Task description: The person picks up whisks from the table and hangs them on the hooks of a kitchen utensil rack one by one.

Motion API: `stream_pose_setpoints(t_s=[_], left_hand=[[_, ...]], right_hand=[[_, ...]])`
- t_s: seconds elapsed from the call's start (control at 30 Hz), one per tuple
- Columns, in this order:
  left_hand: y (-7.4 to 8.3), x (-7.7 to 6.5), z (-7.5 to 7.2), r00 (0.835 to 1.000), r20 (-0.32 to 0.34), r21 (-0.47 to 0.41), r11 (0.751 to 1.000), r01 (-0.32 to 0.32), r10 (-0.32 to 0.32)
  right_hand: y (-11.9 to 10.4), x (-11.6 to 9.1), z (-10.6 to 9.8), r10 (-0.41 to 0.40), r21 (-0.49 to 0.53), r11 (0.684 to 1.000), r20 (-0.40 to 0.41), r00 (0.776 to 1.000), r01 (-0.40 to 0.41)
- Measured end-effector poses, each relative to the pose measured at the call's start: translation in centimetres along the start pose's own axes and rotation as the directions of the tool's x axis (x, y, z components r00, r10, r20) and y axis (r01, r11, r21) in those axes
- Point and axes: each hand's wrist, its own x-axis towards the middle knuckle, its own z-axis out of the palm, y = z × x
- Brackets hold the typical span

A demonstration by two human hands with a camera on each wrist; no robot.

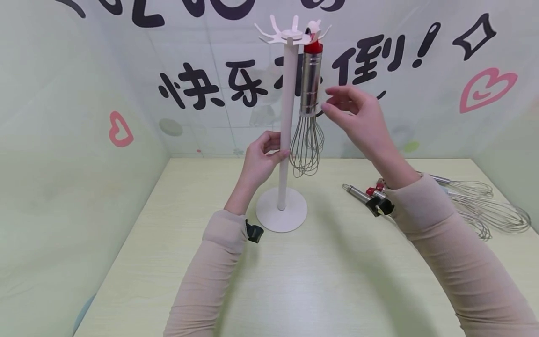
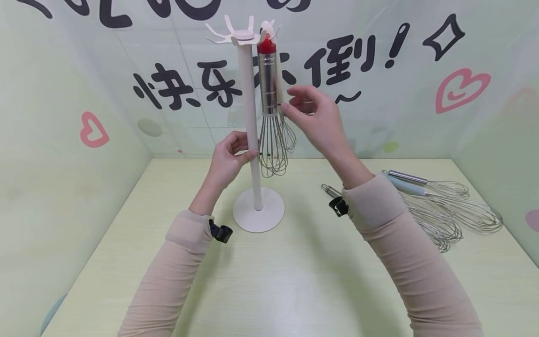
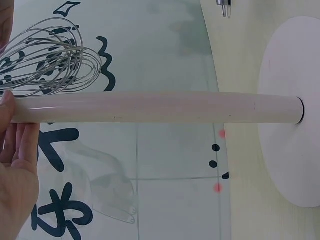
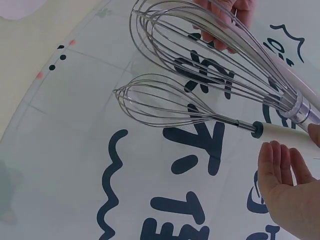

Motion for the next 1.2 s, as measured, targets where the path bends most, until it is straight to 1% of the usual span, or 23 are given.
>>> stream_pose_setpoints(t_s=[0.2,0.3,0.6,0.9,1.07,1.2], left_hand=[[0.0,0.0,0.1,1.0,-0.002,0.0,1.0,0.007,-0.007],[0.1,0.0,0.1,1.0,-0.005,0.006,1.0,0.005,-0.005],[0.2,-0.1,0.1,1.0,-0.007,0.005,1.0,0.005,-0.005],[0.1,-0.2,0.1,1.0,-0.007,0.01,1.0,0.007,-0.007],[0.2,-0.3,0.1,1.0,-0.01,0.007,1.0,0.01,-0.01],[0.2,-0.2,0.2,1.0,-0.01,-0.001,1.0,0.014,-0.014]], right_hand=[[1.2,-0.5,-1.2,0.027,-0.077,0.997,0.006,1.0,-0.026],[1.8,-0.9,-1.8,0.047,-0.13,0.991,0.014,0.999,-0.045],[3.9,-2.0,-3.3,0.113,-0.224,0.97,0.059,0.992,-0.097],[6.9,-3.8,-4.5,0.205,-0.297,0.94,0.102,0.973,-0.167],[8.7,-4.6,-4.9,0.203,-0.324,0.933,0.109,0.973,-0.158],[10.1,-5.3,-5.0,0.236,-0.336,0.924,0.129,0.963,-0.181]])
